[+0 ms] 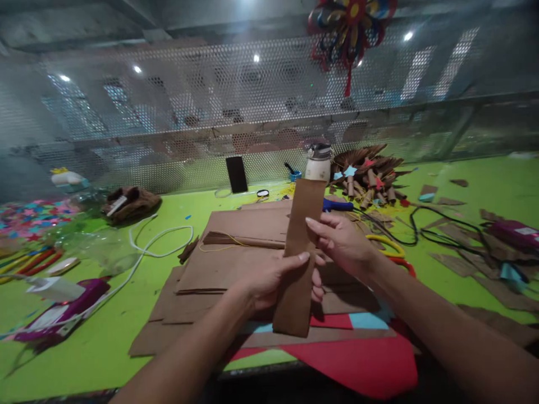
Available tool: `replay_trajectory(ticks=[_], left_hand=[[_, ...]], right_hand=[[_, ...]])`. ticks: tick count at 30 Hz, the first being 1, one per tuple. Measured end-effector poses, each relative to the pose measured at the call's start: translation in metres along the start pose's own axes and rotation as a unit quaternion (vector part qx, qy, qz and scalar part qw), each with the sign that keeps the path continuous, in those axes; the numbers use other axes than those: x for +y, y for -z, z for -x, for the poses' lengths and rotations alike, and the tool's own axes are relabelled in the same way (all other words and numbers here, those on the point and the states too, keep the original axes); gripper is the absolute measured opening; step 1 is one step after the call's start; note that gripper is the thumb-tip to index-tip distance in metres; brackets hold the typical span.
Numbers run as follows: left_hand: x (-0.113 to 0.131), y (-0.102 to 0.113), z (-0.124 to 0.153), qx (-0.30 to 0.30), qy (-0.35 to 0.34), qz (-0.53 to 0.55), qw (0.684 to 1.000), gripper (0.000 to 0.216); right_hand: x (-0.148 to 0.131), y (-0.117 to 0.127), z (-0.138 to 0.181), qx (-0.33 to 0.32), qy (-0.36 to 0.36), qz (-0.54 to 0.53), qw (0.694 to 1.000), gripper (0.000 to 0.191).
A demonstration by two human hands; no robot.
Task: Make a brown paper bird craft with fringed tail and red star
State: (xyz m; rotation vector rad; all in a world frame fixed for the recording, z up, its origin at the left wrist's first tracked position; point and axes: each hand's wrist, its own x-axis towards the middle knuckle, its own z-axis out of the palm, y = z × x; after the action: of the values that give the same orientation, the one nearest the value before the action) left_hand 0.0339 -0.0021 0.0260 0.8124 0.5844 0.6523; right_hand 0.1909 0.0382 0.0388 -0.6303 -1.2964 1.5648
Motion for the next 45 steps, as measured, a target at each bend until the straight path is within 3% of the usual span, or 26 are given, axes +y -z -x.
replay_trajectory(ticks=[3,8,14,18,25,32,35,40,45], left_hand=[[0.002,0.003,-0.001,-0.007,0.017,0.010,1.000,0.031],[0.005,0.007,-0.002,-0.008,-0.017,0.006,1.000,0.031],[0.007,0.006,-0.002,0.120,-0.073,0.049,0.989,0.024],[0.007,0.003,0.000,0.119,-0.078,0.073,0.987,0.021],[0.007,0.008,0.010,0.100,-0.154,0.077,0.980,0.036],[0.011,-0.002,0.015,0.078,-0.118,0.209,0.968,0.016],[0.013,-0.006,0.011,0.057,-0.096,0.208,0.972,0.023],[0.014,0.002,0.006,0.031,-0.037,0.194,0.980,0.037],[0.014,0.009,0.004,0.034,-0.054,0.186,0.981,0.038]], right_hand=[[-0.001,0.002,0.002,0.003,0.046,0.041,0.998,0.018],[-0.007,-0.002,0.016,-0.029,0.109,0.225,0.968,0.023],[-0.003,-0.001,0.028,-0.153,0.238,0.315,0.906,0.032],[0.004,0.000,0.029,-0.181,0.296,0.355,0.868,0.040],[0.003,-0.004,0.029,-0.186,0.366,0.406,0.816,0.043],[0.010,-0.005,0.031,-0.163,0.417,0.485,0.751,0.043],[0.011,-0.008,0.032,-0.154,0.426,0.512,0.730,0.042],[0.014,-0.015,0.034,-0.146,0.423,0.537,0.715,0.042],[0.019,-0.020,0.037,-0.102,0.412,0.567,0.706,0.042]])
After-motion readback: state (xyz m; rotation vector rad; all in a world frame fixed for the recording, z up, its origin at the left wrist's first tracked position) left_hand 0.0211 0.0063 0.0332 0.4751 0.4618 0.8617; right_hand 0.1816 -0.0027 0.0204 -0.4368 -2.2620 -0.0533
